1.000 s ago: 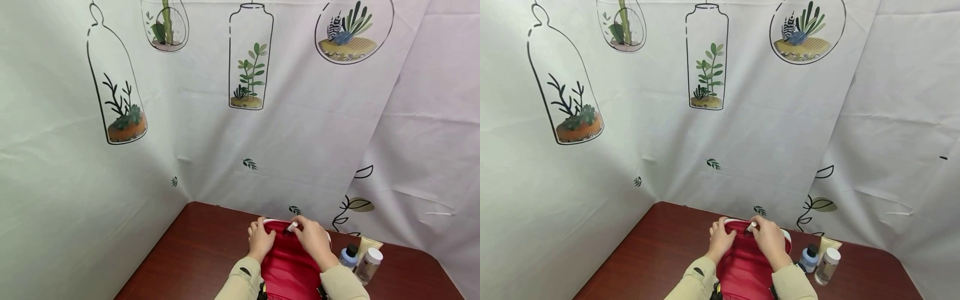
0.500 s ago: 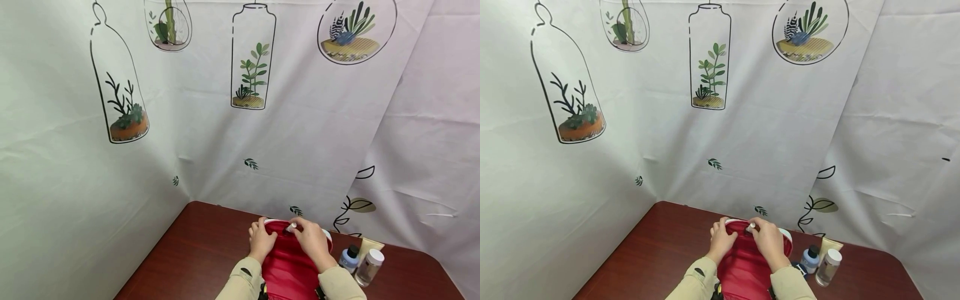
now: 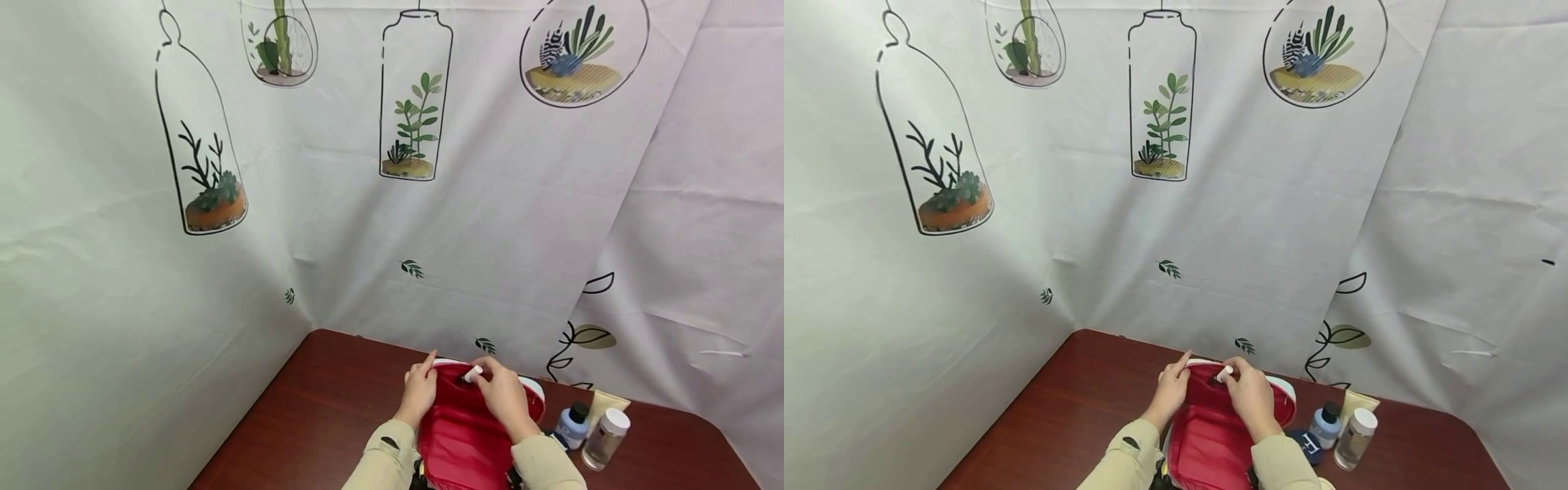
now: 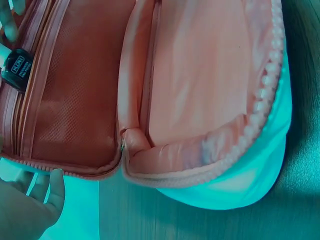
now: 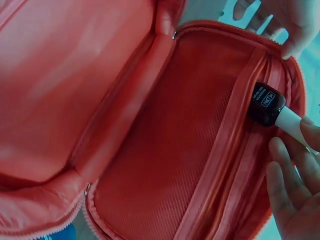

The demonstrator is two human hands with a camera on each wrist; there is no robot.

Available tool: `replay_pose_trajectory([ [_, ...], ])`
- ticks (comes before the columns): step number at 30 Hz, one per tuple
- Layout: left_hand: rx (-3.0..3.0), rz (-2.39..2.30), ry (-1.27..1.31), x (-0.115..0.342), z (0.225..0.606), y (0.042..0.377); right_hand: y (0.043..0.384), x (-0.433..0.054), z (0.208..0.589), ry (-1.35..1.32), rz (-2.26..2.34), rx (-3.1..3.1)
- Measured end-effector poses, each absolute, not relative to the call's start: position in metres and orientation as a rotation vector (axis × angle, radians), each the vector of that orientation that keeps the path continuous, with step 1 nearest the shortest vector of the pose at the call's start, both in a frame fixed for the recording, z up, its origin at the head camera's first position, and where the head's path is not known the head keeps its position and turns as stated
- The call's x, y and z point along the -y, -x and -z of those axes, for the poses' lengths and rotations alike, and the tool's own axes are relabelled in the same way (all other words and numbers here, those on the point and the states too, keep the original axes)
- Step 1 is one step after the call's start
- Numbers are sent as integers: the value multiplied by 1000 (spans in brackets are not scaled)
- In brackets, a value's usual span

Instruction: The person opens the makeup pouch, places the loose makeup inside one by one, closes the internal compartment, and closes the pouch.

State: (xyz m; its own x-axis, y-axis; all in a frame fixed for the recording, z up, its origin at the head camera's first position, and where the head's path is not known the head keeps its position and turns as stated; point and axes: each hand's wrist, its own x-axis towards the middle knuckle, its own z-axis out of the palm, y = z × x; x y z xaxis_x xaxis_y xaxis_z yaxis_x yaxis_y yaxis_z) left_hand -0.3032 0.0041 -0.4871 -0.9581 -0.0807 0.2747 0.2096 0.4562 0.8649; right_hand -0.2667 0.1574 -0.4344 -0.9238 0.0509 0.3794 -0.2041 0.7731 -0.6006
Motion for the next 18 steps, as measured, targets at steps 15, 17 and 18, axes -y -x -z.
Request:
replay_pose_trajectory([
  [15,2418,1462,98,1,485,301,272,-139,450,-98,-985,2552],
  [17,2408,1479,76,0,486,302,273,-137,453,-111,-985,2546],
  [18,2406,1487,65,0,486,302,273,-136,455,-120,-981,2543],
])
